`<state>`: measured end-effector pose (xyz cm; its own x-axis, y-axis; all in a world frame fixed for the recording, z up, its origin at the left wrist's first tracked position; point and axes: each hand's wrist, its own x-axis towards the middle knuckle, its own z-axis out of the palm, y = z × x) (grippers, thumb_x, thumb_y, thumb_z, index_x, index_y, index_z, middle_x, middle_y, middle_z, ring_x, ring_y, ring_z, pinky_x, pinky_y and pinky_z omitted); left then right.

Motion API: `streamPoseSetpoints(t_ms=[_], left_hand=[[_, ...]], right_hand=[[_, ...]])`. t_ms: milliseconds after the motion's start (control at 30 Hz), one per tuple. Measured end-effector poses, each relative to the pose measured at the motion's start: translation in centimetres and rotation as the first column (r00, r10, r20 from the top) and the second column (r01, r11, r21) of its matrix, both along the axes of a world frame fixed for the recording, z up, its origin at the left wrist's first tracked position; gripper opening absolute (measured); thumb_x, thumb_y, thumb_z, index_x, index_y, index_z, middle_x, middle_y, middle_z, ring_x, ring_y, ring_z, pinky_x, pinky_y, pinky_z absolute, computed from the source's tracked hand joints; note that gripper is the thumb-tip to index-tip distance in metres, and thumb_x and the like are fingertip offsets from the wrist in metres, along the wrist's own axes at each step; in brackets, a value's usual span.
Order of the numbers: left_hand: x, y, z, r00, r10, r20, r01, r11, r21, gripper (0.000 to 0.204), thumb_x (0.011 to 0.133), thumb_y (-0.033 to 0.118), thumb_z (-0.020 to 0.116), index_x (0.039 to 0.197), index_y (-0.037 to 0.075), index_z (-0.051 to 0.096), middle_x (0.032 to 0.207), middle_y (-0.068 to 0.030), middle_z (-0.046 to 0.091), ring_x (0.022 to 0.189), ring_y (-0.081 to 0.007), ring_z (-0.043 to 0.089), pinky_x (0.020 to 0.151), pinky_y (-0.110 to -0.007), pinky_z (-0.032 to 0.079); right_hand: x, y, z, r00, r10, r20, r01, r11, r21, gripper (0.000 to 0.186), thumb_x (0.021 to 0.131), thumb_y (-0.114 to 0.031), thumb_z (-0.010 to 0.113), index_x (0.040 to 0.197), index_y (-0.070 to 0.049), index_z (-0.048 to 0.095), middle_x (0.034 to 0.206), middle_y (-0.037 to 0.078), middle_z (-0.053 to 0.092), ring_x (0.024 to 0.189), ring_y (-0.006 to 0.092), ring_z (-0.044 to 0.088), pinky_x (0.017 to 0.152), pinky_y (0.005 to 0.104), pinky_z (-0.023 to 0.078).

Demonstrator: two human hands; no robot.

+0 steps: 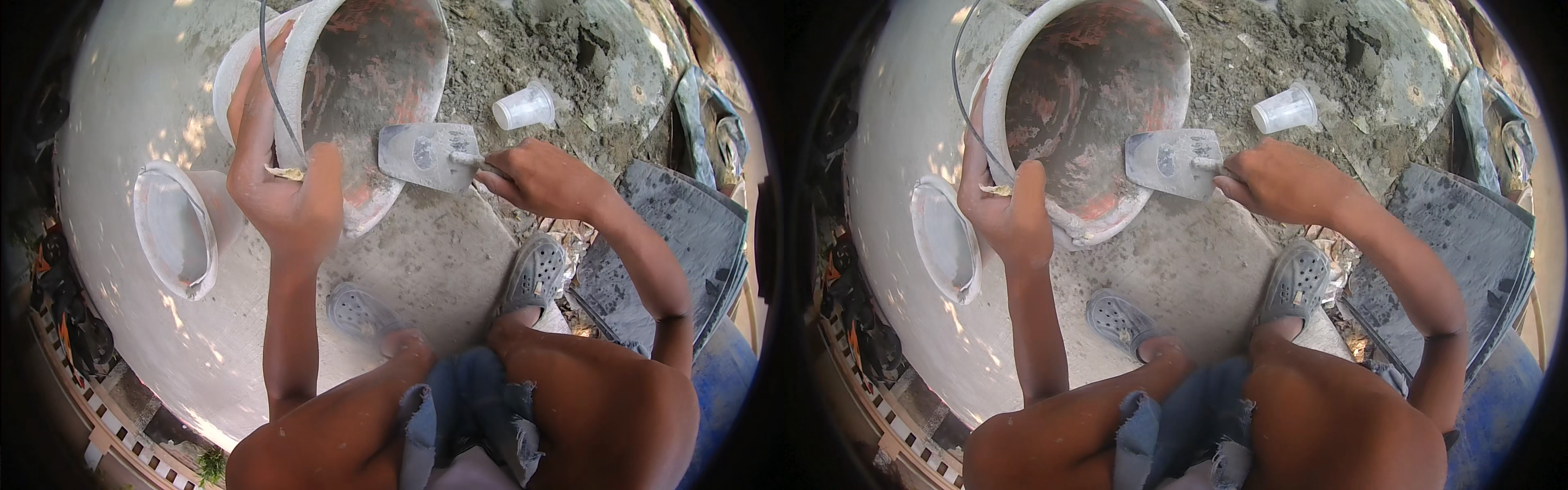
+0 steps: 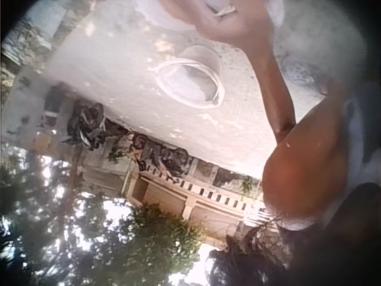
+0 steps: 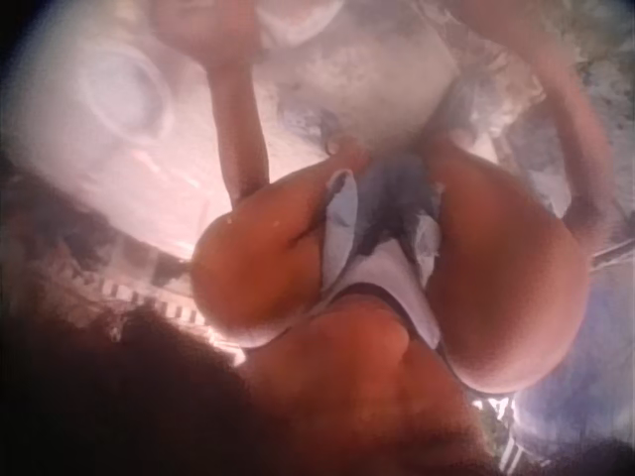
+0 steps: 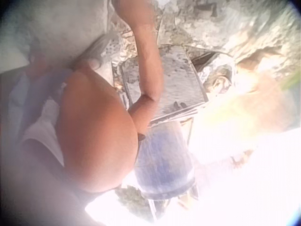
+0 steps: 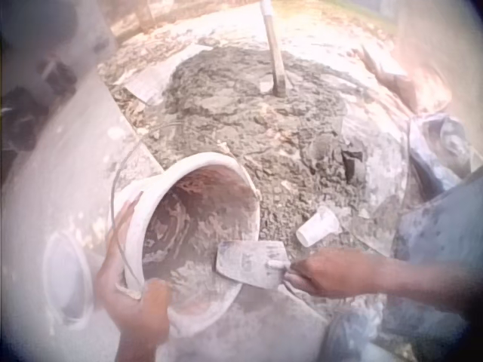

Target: The person applies a white cement-like substance to a concrete surface using a brush and bucket, then transfers material between buckets with a trowel. The person walks across the site, retrieves tools, and continues mixing and applying the material.

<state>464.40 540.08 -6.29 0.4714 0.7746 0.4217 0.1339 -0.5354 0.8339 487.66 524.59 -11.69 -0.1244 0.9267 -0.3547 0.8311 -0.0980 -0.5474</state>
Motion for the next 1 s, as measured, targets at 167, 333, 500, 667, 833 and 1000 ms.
streamPoseSetpoints(t_ms=[167, 333, 500, 667, 833, 1000], left_hand=[[0.3, 0.1, -0.4, 1.0, 0.001, 0.021, -0.001, 0.999, 0.036, 0.075, 0.069, -0.007, 0.046, 0.144, -0.01, 0.053, 0.14, -0.0201, 0.059, 0.132, -0.0283, 0.056, 0.115, -0.042, 0.04], [0.3, 0.2, 0.0, 1.0, -0.004, -0.009, 0.005, 0.999, 0.044, 0.074, 0.07, -0.007, 0.047, 0.143, -0.009, 0.054, 0.14, -0.0193, 0.061, 0.132, -0.0271, 0.056, 0.114, -0.041, 0.04], [0.5, 0.3, 0.4, 0.999, 0.014, -0.045, -0.013, 1.0, 0.027, 0.071, 0.07, -0.007, 0.05, 0.14, -0.008, 0.058, 0.141, -0.0195, 0.061, 0.138, -0.0268, 0.05, 0.116, -0.039, 0.035], [0.8, 0.1, 0.1, 1.0, 0.01, 0.002, -0.01, 1.0, 0.022, 0.07, 0.07, -0.006, 0.05, 0.139, -0.006, 0.06, 0.14, -0.0201, 0.061, 0.138, -0.0274, 0.05, 0.116, -0.039, 0.034], [0.5, 0.2, -0.1, 1.0, 0.007, 0.001, -0.007, 1.0, 0.026, 0.07, 0.07, -0.006, 0.05, 0.139, -0.007, 0.059, 0.14, -0.0208, 0.06, 0.137, -0.0285, 0.05, 0.116, -0.04, 0.034], [0.4, 0.4, -0.1, 1.0, 0.012, 0.0, -0.012, 0.999, 0.036, 0.07, 0.069, -0.006, 0.05, 0.139, -0.008, 0.059, 0.14, -0.0208, 0.061, 0.137, -0.0289, 0.051, 0.117, -0.04, 0.033]], right_hand=[[-0.9, -0.5, -0.6, 0.998, -0.051, 0.03, 0.051, 0.999, -0.003, 0.038, 0.106, -0.03, 0.052, 0.09, 0.002, 0.063, 0.069, 0.023, 0.065, 0.071, 0.0429, 0.068, 0.067, 0.0515, 0.056], [-1.5, 0.9, 0.3, 0.906, -0.275, 0.322, 0.221, 0.956, 0.195, 0.033, 0.103, -0.028, 0.055, 0.091, 0.001, 0.062, 0.071, 0.019, 0.068, 0.064, 0.0407, 0.069, 0.06, 0.0503, 0.056], [-0.9, 0.2, 0.7, 0.975, 0.061, 0.213, -0.083, 0.992, 0.097, 0.03, 0.106, -0.026, 0.05, 0.096, 0.001, 0.06, 0.066, 0.017, 0.066, 0.06, 0.0374, 0.068, 0.052, 0.0461, 0.055], [-0.6, 0.5, -0.8, 0.958, -0.16, 0.239, 0.135, 0.984, 0.117, 0.035, 0.107, -0.033, 0.051, 0.098, -0.001, 0.061, 0.064, 0.019, 0.063, 0.063, 0.0413, 0.065, 0.06, 0.0504, 0.053], [-0.3, 1.4, -0.4, 0.961, -0.144, 0.237, 0.117, 0.985, 0.125, 0.036, 0.107, -0.032, 0.052, 0.094, -0.001, 0.063, 0.065, 0.02, 0.063, 0.063, 0.0417, 0.065, 0.06, 0.0507, 0.053], [-0.8, 0.9, -0.2, 0.994, 0.053, 0.1, -0.055, 0.998, 0.017, 0.039, 0.106, -0.033, 0.051, 0.092, 0.002, 0.063, 0.072, 0.021, 0.067, 0.068, 0.0416, 0.069, 0.06, 0.0502, 0.056]])
